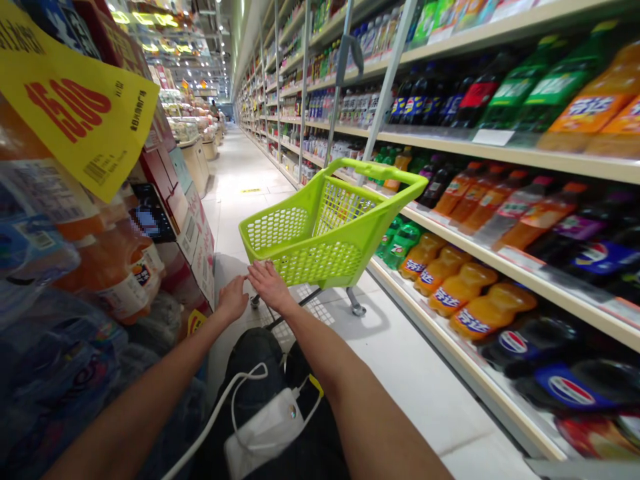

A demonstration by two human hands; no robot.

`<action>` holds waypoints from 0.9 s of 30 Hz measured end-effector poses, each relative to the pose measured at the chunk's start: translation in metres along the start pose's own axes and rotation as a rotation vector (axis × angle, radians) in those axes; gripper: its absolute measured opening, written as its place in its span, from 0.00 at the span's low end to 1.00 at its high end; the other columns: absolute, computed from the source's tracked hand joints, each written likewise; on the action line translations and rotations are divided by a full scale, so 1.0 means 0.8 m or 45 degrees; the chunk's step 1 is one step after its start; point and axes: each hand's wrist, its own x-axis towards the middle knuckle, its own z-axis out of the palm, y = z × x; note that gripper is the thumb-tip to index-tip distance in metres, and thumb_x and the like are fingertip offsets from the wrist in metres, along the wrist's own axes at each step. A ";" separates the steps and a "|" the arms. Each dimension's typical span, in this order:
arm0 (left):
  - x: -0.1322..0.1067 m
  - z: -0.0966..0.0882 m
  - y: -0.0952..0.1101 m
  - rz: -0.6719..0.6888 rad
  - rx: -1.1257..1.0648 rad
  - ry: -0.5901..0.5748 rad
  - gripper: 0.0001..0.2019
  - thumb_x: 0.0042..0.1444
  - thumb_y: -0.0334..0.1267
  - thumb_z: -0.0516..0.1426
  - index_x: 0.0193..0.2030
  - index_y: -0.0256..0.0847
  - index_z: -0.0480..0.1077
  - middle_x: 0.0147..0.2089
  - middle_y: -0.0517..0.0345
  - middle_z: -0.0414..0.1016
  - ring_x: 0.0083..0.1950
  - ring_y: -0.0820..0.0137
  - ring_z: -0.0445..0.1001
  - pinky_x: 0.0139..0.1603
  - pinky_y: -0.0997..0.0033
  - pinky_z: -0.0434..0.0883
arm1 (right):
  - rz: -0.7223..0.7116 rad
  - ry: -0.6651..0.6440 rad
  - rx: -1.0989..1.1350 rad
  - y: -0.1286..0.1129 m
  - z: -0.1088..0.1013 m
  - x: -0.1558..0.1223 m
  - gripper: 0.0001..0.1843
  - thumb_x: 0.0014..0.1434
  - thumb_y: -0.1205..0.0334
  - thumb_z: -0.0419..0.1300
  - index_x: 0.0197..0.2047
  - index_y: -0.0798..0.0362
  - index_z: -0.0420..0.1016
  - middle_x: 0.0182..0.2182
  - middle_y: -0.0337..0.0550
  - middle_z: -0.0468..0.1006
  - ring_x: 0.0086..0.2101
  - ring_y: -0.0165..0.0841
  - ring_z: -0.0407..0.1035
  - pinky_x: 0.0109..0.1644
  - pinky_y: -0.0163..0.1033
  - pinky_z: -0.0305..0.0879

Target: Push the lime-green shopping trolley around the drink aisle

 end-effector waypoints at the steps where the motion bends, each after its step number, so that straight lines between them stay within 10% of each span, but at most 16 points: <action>1: -0.001 0.000 0.001 0.017 0.032 -0.005 0.23 0.52 0.28 0.47 0.57 0.40 0.56 0.61 0.44 0.59 0.63 0.60 0.55 0.62 0.52 0.50 | 0.014 -0.033 -0.011 -0.001 0.009 -0.011 0.17 0.61 0.70 0.50 0.52 0.56 0.67 0.56 0.51 0.65 0.59 0.40 0.51 0.61 0.58 0.47; 6: -0.003 0.003 -0.002 0.040 0.085 -0.066 0.23 0.53 0.27 0.47 0.57 0.39 0.57 0.64 0.42 0.54 0.65 0.59 0.52 0.62 0.49 0.48 | 0.032 -0.105 -0.032 -0.004 0.025 -0.044 0.15 0.60 0.72 0.51 0.49 0.56 0.70 0.52 0.52 0.70 0.56 0.40 0.58 0.59 0.58 0.53; 14: -0.002 -0.002 -0.010 -0.028 0.184 -0.069 0.23 0.53 0.27 0.46 0.57 0.38 0.56 0.64 0.41 0.54 0.65 0.59 0.51 0.62 0.47 0.49 | -0.029 0.156 0.046 0.002 -0.025 0.008 0.17 0.63 0.69 0.47 0.54 0.53 0.66 0.57 0.47 0.64 0.61 0.37 0.47 0.63 0.57 0.42; 23: 0.005 -0.004 0.002 0.097 0.245 -0.104 0.24 0.53 0.28 0.45 0.59 0.38 0.56 0.66 0.43 0.50 0.66 0.59 0.49 0.62 0.46 0.48 | 0.048 -0.100 0.046 0.002 0.013 -0.047 0.14 0.59 0.71 0.53 0.48 0.56 0.71 0.52 0.53 0.69 0.56 0.41 0.58 0.59 0.58 0.52; 27: 0.017 -0.017 0.016 0.128 0.200 0.016 0.27 0.52 0.27 0.45 0.60 0.38 0.53 0.67 0.45 0.47 0.67 0.60 0.47 0.63 0.49 0.48 | 0.091 0.079 0.122 0.004 -0.020 -0.030 0.18 0.60 0.71 0.48 0.52 0.53 0.68 0.55 0.49 0.67 0.59 0.36 0.53 0.61 0.54 0.49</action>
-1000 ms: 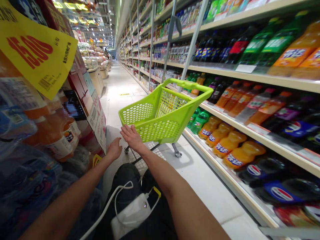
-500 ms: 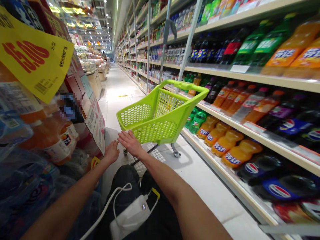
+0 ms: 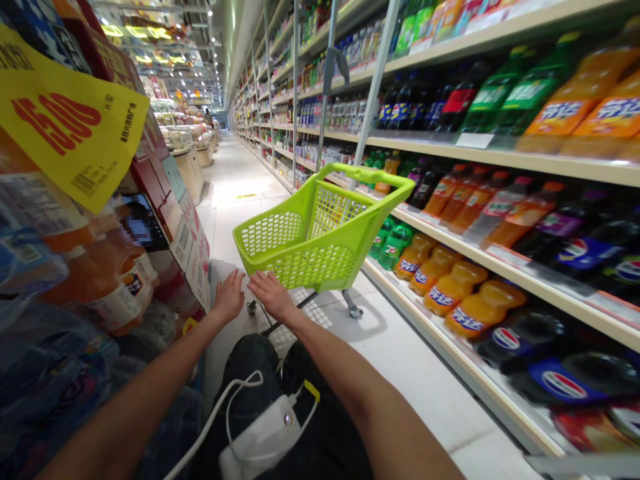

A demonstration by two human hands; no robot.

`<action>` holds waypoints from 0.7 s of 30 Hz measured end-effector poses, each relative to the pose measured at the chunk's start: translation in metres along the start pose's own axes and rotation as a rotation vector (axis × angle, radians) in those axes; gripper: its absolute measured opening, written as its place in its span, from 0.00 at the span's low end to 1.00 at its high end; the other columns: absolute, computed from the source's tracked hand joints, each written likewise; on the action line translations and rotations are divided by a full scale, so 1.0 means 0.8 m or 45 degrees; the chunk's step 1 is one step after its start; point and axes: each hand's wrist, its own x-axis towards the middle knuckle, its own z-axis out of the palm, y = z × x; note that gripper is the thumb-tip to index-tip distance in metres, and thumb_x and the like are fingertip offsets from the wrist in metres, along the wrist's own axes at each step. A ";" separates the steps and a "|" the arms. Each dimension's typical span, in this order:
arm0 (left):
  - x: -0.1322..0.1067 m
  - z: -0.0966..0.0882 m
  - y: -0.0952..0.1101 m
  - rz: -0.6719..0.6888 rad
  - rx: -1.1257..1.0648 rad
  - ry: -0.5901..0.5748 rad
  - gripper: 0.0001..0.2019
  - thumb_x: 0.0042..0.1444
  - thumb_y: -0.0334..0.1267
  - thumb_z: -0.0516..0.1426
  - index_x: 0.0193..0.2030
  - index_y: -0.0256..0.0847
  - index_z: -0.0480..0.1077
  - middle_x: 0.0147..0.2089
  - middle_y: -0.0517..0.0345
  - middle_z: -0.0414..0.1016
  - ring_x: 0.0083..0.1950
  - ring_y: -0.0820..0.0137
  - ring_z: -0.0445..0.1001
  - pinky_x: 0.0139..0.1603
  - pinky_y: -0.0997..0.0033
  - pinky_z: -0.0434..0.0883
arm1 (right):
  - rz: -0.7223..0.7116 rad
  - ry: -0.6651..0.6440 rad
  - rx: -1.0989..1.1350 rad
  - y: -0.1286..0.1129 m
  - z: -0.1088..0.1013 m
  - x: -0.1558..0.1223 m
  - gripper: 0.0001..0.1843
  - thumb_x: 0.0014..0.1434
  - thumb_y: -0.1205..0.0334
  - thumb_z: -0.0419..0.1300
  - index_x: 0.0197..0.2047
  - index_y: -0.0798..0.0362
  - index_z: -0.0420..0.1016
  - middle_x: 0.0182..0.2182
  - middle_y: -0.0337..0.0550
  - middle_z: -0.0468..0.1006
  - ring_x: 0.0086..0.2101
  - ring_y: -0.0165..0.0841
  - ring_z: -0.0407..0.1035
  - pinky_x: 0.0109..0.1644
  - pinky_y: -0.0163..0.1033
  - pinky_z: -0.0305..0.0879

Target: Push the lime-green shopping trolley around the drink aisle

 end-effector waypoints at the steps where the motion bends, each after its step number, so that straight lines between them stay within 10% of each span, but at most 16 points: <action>1: 0.005 -0.006 0.003 0.025 -0.001 0.044 0.28 0.51 0.27 0.45 0.61 0.38 0.52 0.67 0.45 0.45 0.67 0.60 0.45 0.64 0.50 0.47 | 0.032 0.090 0.001 0.003 -0.013 0.011 0.20 0.61 0.72 0.47 0.54 0.52 0.67 0.56 0.48 0.66 0.60 0.35 0.51 0.62 0.53 0.47; 5: 0.029 -0.027 0.017 0.244 0.017 0.037 0.29 0.51 0.24 0.45 0.62 0.39 0.51 0.68 0.49 0.44 0.69 0.62 0.39 0.65 0.48 0.36 | 0.234 0.348 -0.067 0.038 -0.058 0.044 0.22 0.60 0.73 0.44 0.55 0.52 0.65 0.57 0.46 0.64 0.61 0.35 0.48 0.63 0.53 0.42; 11: 0.050 -0.037 0.032 0.180 -0.227 -0.075 0.18 0.49 0.27 0.51 0.47 0.42 0.65 0.57 0.49 0.64 0.62 0.61 0.54 0.65 0.51 0.32 | 0.494 0.178 -0.103 0.094 -0.066 0.020 0.24 0.56 0.77 0.46 0.53 0.54 0.67 0.56 0.49 0.64 0.59 0.41 0.52 0.60 0.57 0.48; 21: 0.031 -0.043 0.048 0.312 -0.486 0.126 0.08 0.47 0.33 0.57 0.20 0.43 0.64 0.33 0.51 0.73 0.52 0.56 0.64 0.64 0.54 0.39 | 0.382 0.127 0.010 0.110 -0.074 -0.007 0.22 0.56 0.75 0.48 0.51 0.53 0.70 0.54 0.50 0.68 0.57 0.39 0.57 0.59 0.53 0.55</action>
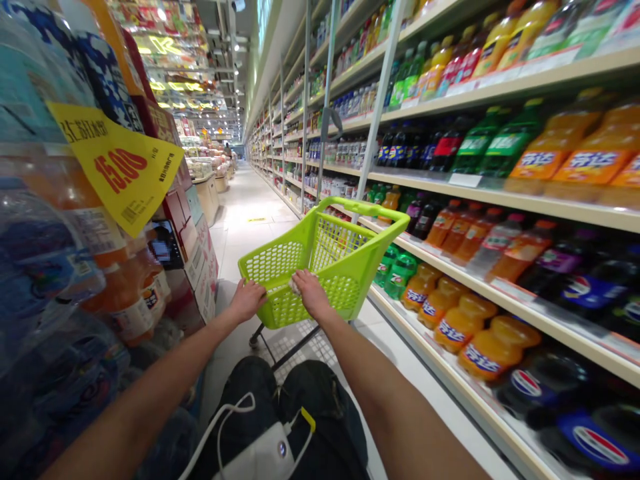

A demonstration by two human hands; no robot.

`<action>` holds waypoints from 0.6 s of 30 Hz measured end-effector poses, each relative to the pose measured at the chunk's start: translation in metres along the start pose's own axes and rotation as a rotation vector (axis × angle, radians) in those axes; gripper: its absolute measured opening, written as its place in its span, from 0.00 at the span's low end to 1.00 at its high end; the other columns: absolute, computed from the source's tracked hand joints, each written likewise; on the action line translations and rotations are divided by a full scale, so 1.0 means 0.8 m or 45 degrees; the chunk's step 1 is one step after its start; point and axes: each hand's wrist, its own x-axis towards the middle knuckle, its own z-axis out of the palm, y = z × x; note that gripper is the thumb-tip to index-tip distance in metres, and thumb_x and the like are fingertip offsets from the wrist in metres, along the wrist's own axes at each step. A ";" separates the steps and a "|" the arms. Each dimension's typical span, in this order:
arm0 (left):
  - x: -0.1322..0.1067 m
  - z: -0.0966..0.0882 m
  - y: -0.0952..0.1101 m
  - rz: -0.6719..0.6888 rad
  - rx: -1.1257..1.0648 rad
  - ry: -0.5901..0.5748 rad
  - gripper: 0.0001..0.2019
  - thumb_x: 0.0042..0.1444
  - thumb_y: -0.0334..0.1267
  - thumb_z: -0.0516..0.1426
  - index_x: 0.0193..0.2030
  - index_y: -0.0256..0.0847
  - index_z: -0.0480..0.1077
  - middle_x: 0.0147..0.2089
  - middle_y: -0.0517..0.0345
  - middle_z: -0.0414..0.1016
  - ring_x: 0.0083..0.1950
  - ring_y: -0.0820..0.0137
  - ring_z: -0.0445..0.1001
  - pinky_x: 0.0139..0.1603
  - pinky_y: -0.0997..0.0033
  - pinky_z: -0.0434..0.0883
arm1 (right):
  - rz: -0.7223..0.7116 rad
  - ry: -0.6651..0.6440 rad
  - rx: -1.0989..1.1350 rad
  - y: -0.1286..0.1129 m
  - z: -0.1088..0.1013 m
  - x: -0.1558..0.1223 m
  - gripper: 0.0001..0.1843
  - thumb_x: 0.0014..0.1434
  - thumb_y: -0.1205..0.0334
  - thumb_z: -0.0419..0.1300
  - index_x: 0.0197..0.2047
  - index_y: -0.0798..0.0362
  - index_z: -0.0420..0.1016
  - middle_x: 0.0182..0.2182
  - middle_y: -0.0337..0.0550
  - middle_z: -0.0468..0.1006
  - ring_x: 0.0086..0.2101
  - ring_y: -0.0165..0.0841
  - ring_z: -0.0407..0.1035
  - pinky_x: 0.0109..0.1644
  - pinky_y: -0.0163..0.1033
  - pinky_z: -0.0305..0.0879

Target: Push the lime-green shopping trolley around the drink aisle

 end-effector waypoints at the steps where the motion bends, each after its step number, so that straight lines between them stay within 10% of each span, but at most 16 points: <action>1: -0.003 0.001 0.003 0.024 -0.043 0.012 0.08 0.46 0.33 0.57 0.19 0.43 0.64 0.32 0.52 0.72 0.51 0.57 0.65 0.64 0.54 0.39 | -0.006 -0.012 0.003 0.002 -0.003 -0.001 0.21 0.56 0.75 0.49 0.50 0.53 0.71 0.53 0.51 0.68 0.57 0.40 0.57 0.59 0.53 0.55; 12: -0.008 0.031 0.035 0.065 -0.164 0.035 0.06 0.46 0.34 0.58 0.21 0.43 0.67 0.31 0.52 0.73 0.51 0.56 0.65 0.62 0.52 0.41 | 0.020 -0.012 0.053 0.036 -0.015 -0.012 0.25 0.51 0.78 0.48 0.50 0.55 0.71 0.54 0.53 0.67 0.57 0.39 0.56 0.60 0.54 0.53; 18: -0.012 0.044 0.024 0.122 0.097 -0.033 0.13 0.51 0.39 0.55 0.46 0.46 0.68 0.48 0.55 0.73 0.55 0.61 0.64 0.64 0.49 0.37 | 0.127 0.006 0.115 0.052 -0.028 -0.020 0.28 0.48 0.80 0.48 0.52 0.56 0.70 0.56 0.53 0.65 0.58 0.39 0.55 0.60 0.54 0.51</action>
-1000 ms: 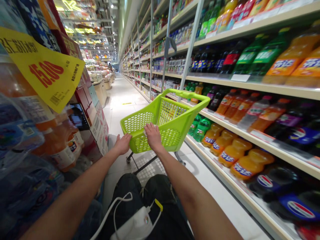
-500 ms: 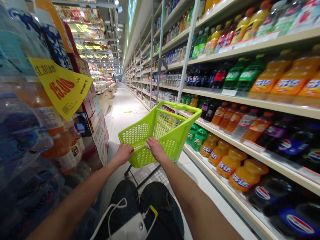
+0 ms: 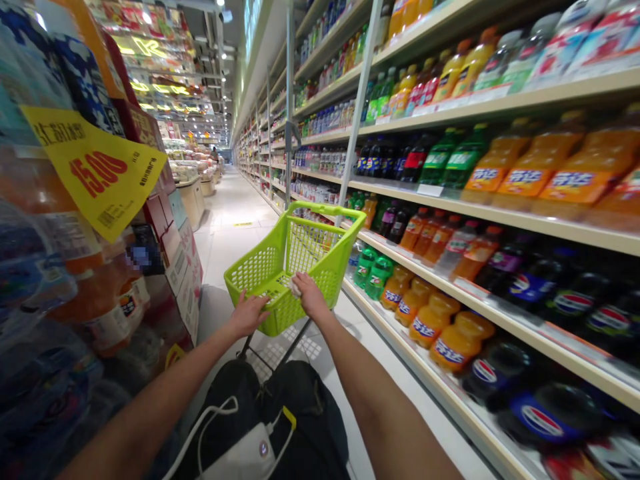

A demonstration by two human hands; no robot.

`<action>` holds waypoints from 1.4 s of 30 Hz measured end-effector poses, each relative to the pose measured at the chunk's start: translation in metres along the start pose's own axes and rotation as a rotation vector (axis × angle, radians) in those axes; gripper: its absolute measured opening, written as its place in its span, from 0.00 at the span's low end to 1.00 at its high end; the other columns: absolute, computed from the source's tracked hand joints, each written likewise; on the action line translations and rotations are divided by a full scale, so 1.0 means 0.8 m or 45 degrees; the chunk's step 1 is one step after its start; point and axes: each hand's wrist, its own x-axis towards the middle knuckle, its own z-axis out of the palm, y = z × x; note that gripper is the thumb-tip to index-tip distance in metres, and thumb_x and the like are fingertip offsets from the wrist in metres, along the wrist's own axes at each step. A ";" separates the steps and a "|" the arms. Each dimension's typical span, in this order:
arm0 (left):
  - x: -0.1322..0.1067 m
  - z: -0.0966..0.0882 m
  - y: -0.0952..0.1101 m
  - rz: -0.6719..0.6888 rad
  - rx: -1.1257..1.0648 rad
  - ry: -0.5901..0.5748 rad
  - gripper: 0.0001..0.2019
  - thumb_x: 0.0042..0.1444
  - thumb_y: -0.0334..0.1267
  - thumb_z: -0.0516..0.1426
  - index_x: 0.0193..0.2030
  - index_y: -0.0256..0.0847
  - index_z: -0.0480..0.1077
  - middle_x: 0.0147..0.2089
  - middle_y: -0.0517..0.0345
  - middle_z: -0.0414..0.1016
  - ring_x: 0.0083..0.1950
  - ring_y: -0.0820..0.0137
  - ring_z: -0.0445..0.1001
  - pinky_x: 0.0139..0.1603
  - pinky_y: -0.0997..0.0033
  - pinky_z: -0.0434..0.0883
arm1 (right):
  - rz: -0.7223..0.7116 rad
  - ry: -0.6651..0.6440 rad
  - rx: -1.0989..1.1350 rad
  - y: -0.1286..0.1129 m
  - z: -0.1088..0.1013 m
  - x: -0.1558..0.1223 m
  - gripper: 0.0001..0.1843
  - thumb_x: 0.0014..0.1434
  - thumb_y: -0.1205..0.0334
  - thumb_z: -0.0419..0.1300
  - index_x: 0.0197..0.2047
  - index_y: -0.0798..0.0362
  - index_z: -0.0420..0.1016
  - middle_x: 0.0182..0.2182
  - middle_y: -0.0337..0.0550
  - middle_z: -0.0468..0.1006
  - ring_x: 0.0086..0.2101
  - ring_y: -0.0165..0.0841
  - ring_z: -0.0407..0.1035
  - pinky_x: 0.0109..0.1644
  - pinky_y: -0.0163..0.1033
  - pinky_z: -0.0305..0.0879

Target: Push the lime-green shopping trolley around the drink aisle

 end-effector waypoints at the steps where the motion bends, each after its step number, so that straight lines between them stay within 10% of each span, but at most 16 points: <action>1: -0.002 -0.001 -0.007 0.013 0.103 -0.022 0.16 0.53 0.39 0.54 0.49 0.45 0.65 0.52 0.55 0.71 0.57 0.62 0.63 0.64 0.48 0.37 | 0.010 -0.006 0.012 0.001 -0.004 -0.002 0.29 0.47 0.80 0.48 0.52 0.55 0.69 0.56 0.52 0.64 0.58 0.39 0.54 0.60 0.54 0.52; 8: 0.002 -0.015 -0.030 -0.007 0.448 0.010 0.13 0.58 0.46 0.49 0.42 0.45 0.70 0.47 0.55 0.74 0.53 0.63 0.67 0.62 0.41 0.39 | 0.020 -0.053 0.063 -0.036 -0.009 -0.009 0.28 0.48 0.79 0.50 0.52 0.55 0.69 0.56 0.51 0.64 0.58 0.39 0.55 0.62 0.53 0.50; 16: 0.013 -0.006 0.011 -0.033 0.584 -0.021 0.19 0.60 0.47 0.45 0.35 0.40 0.72 0.38 0.51 0.77 0.46 0.62 0.71 0.62 0.43 0.42 | -0.117 -0.255 -0.018 -0.107 0.005 -0.020 0.26 0.50 0.79 0.51 0.50 0.51 0.70 0.55 0.51 0.66 0.57 0.43 0.57 0.59 0.61 0.47; 24: 0.016 0.002 -0.005 -0.141 0.625 0.057 0.20 0.59 0.42 0.44 0.55 0.39 0.62 0.61 0.44 0.60 0.64 0.58 0.54 0.62 0.41 0.40 | 0.003 -0.038 -0.126 -0.046 -0.008 -0.047 0.27 0.51 0.79 0.50 0.54 0.54 0.67 0.56 0.52 0.65 0.59 0.41 0.52 0.61 0.60 0.44; 29: -0.003 0.001 -0.045 -0.236 0.666 -0.215 0.31 0.55 0.32 0.46 0.65 0.40 0.42 0.65 0.46 0.53 0.66 0.60 0.51 0.62 0.38 0.41 | 0.117 0.213 -0.084 -0.020 -0.004 -0.068 0.29 0.51 0.76 0.50 0.57 0.54 0.63 0.58 0.50 0.62 0.61 0.39 0.48 0.63 0.55 0.46; 42: 0.008 0.011 -0.015 -0.224 0.706 -0.253 0.32 0.51 0.30 0.43 0.66 0.35 0.41 0.68 0.48 0.44 0.67 0.60 0.45 0.62 0.37 0.43 | 0.029 0.247 -0.119 -0.011 0.006 -0.099 0.31 0.51 0.81 0.44 0.58 0.54 0.62 0.59 0.47 0.61 0.61 0.32 0.45 0.63 0.48 0.48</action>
